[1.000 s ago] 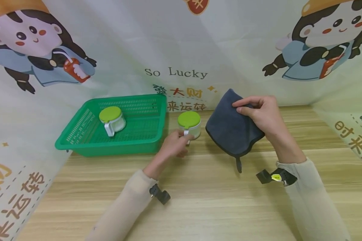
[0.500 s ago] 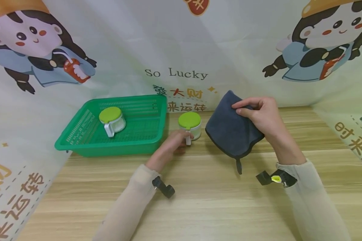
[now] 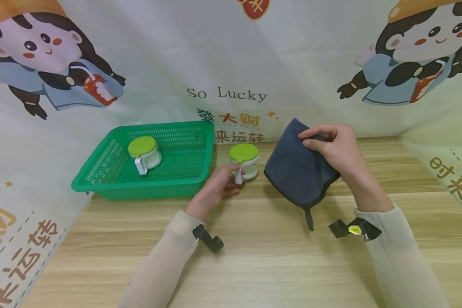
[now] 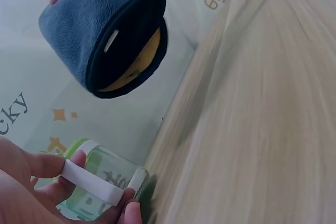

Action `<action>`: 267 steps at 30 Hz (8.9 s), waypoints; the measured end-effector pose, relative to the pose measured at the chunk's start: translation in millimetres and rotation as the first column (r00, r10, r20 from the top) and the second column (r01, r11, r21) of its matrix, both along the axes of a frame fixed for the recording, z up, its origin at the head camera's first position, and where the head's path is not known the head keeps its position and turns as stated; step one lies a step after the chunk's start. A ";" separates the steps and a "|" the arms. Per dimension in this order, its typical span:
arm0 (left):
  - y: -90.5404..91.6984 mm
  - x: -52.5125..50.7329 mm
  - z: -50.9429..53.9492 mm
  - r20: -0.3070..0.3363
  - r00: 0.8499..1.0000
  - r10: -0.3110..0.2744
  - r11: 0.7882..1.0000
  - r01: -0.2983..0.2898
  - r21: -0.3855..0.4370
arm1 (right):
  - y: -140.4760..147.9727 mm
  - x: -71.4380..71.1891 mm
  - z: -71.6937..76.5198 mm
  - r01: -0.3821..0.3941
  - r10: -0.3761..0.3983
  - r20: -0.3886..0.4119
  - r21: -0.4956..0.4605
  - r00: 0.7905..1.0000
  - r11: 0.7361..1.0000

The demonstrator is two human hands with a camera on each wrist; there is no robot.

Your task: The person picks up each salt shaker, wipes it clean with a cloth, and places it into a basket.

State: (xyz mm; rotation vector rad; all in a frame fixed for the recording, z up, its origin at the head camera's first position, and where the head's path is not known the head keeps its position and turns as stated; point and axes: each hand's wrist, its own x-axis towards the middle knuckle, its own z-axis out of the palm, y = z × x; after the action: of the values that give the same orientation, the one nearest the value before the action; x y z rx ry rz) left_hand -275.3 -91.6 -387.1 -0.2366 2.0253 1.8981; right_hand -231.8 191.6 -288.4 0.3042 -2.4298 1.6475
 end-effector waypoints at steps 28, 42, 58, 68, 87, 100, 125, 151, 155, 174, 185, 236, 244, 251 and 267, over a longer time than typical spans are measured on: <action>15.8 41.9 63.8 -0.210 0.977 -0.038 0.999 0.042 0.014 | -21.6 6.8 -3.4 -0.185 0.195 -0.283 0.064 0.939 0.981; 18.6 55.0 76.8 -0.242 0.966 -0.096 0.995 0.093 -0.023 | -33.8 10.3 -10.6 -0.176 0.309 -0.361 0.357 0.880 0.917; 19.5 62.5 82.2 -0.283 0.952 -0.116 0.992 0.100 -0.072 | -41.1 8.8 -13.8 -0.174 0.319 -0.252 0.468 0.914 0.867; 21.4 63.4 82.2 -0.274 0.954 -0.119 0.991 0.097 -0.093 | -40.6 12.4 -10.4 -0.139 0.289 -0.308 0.429 0.906 0.893; 19.6 63.7 82.6 -0.294 0.948 -0.122 0.989 0.090 -0.119 | -40.8 12.6 -11.8 -0.136 0.294 -0.301 0.451 0.907 0.882; 19.1 66.2 82.2 -0.285 0.953 -0.106 0.992 0.083 -0.090 | -41.9 7.9 -14.4 -0.211 0.377 -0.200 0.560 0.904 0.801; 20.4 64.1 81.6 -0.288 0.952 -0.104 0.993 0.083 -0.084 | -41.7 6.0 -16.1 -0.168 0.323 -0.234 0.509 0.917 0.844; 18.1 63.9 84.3 -0.280 0.955 -0.092 0.994 0.072 -0.080 | -41.4 7.2 -16.3 -0.088 0.252 -0.339 0.430 0.906 0.898; 18.6 63.2 83.4 -0.277 0.956 -0.096 0.994 0.077 -0.080 | -40.6 7.7 -15.7 -0.096 0.253 -0.304 0.448 0.918 0.889; 20.6 63.8 82.7 -0.286 0.952 -0.107 0.993 0.091 -0.072 | -36.4 7.7 -13.0 -0.098 0.240 -0.283 0.438 0.929 0.894; 20.4 63.1 80.8 -0.279 0.954 -0.107 0.993 0.089 -0.074 | -33.0 5.2 -13.2 -0.105 0.273 -0.293 0.482 0.916 0.870; 16.3 61.2 82.8 -0.273 0.954 -0.126 0.991 0.106 -0.087 | -29.2 5.8 -9.9 -0.090 0.225 -0.276 0.428 0.934 0.899; 15.2 62.1 82.5 -0.278 0.954 -0.114 0.992 0.096 -0.077 | -28.5 2.5 -11.4 -0.149 0.298 -0.224 0.511 0.928 0.847; 15.5 61.2 81.5 -0.275 0.954 -0.122 0.991 0.104 -0.079 | -27.3 3.3 -11.2 -0.093 0.250 -0.284 0.471 0.926 0.877; 15.7 61.4 82.3 -0.281 0.953 -0.114 0.993 0.097 -0.073 | -27.9 1.9 -12.0 -0.116 0.273 -0.251 0.502 0.929 0.857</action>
State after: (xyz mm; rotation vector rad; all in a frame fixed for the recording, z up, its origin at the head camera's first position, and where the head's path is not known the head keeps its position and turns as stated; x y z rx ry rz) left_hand -214.0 -75.9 -304.9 0.1381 2.2287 1.8978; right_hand -229.9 163.7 -300.4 0.8474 -2.5756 0.9226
